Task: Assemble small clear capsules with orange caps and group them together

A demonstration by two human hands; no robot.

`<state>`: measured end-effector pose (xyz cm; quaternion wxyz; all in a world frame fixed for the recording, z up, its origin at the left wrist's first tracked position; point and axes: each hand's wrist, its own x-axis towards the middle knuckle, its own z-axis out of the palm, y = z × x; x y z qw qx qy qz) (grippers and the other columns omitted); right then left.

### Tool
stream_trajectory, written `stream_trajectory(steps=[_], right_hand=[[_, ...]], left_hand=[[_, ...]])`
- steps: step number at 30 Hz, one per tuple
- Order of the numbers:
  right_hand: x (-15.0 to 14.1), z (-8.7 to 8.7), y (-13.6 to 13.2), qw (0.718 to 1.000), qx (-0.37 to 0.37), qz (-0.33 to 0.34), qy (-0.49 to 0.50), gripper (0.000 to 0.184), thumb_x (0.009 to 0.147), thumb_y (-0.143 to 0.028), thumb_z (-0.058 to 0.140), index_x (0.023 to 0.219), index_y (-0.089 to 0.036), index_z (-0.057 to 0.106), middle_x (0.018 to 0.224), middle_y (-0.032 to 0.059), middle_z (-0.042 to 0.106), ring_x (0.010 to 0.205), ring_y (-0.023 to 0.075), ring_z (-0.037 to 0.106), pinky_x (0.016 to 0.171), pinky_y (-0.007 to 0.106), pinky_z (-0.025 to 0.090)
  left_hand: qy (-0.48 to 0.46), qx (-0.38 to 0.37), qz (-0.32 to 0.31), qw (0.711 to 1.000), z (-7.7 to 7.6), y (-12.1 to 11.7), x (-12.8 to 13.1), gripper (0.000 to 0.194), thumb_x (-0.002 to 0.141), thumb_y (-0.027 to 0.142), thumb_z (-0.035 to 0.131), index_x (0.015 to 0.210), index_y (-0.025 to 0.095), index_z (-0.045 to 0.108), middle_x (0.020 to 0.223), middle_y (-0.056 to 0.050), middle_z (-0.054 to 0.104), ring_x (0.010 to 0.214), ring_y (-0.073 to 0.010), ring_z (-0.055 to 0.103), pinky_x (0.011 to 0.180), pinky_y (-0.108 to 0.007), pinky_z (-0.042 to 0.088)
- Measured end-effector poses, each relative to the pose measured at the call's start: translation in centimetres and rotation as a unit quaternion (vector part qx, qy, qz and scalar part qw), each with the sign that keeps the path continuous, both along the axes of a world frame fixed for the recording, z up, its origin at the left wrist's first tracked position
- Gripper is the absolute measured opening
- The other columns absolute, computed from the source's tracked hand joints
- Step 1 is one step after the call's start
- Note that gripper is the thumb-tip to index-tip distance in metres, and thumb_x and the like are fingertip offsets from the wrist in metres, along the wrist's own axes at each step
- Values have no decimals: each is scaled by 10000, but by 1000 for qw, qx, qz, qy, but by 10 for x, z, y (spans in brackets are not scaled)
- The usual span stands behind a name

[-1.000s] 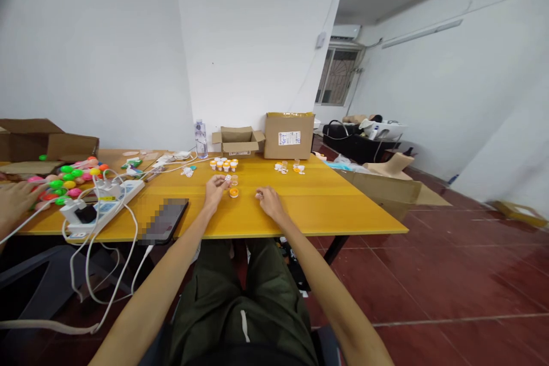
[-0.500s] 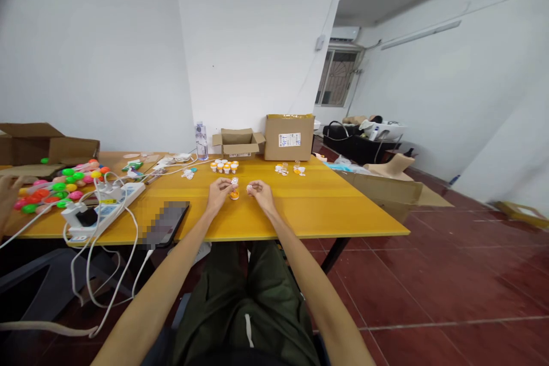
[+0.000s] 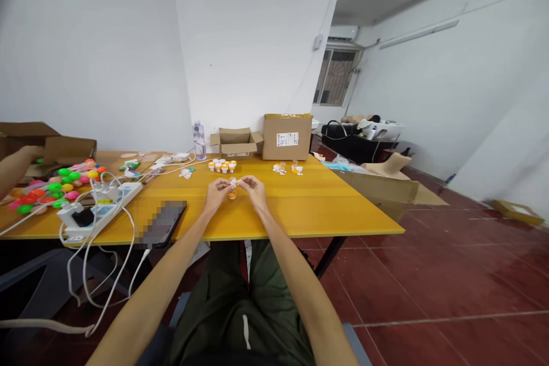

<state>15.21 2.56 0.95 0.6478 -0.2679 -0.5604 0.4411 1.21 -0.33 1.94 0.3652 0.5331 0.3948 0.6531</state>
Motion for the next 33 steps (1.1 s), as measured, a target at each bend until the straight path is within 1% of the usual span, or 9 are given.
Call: stream_trajectory(steps=[4,7,14,20,24,28,33], right_hand=[[-1,0,-1,999,20,16,-45,241,614,-430,786,705,-235,679,757,14,725,763,204,674,759,340,551],[-2,-1,0,997,28,13,-64,226,635,-424,775,716,-235,682,777,19,734,779,213,684,770,345,553],[-4,-4,2,998,30,-2,-54,222,639,-422,768,726,-237,682,767,15,735,761,210,687,748,340,556],[-5,-5,0,997,40,-16,-62,219,650,-422,753,730,-236,673,754,16,730,744,207,686,722,334,553],[-7,-7,2,997,44,-23,-64,214,660,-423,743,729,-236,664,751,14,723,736,204,678,712,330,547],[-8,-7,3,996,48,-23,-67,209,681,-423,727,731,-234,654,755,14,720,737,200,672,729,335,545],[-7,-4,2,994,64,-29,-79,220,691,-433,725,718,-230,645,781,19,711,774,199,672,759,338,547]], left_hand=[[15,0,-5,1000,2,-2,1,277,548,313,856,628,179,626,640,-9,704,646,-176,697,625,-267,552],[22,2,-9,1000,3,-3,1,267,556,316,852,620,179,632,639,-10,705,642,-174,694,630,-269,552],[24,-2,-14,1000,2,-2,0,246,538,290,856,628,177,656,638,-11,713,633,-173,691,621,-269,554],[17,-13,-24,999,-1,-1,-2,229,554,282,849,646,172,671,658,-22,720,665,-188,701,650,-291,566],[12,-21,-31,999,-1,-2,-3,222,555,283,845,654,170,681,658,-24,724,643,-182,692,628,-281,558],[12,-28,-35,999,0,-3,-3,220,556,278,846,653,168,683,655,-28,723,632,-181,691,640,-289,564],[7,-29,-30,999,3,-2,-3,253,525,290,864,645,170,676,616,-10,704,600,-171,682,637,-291,573]])
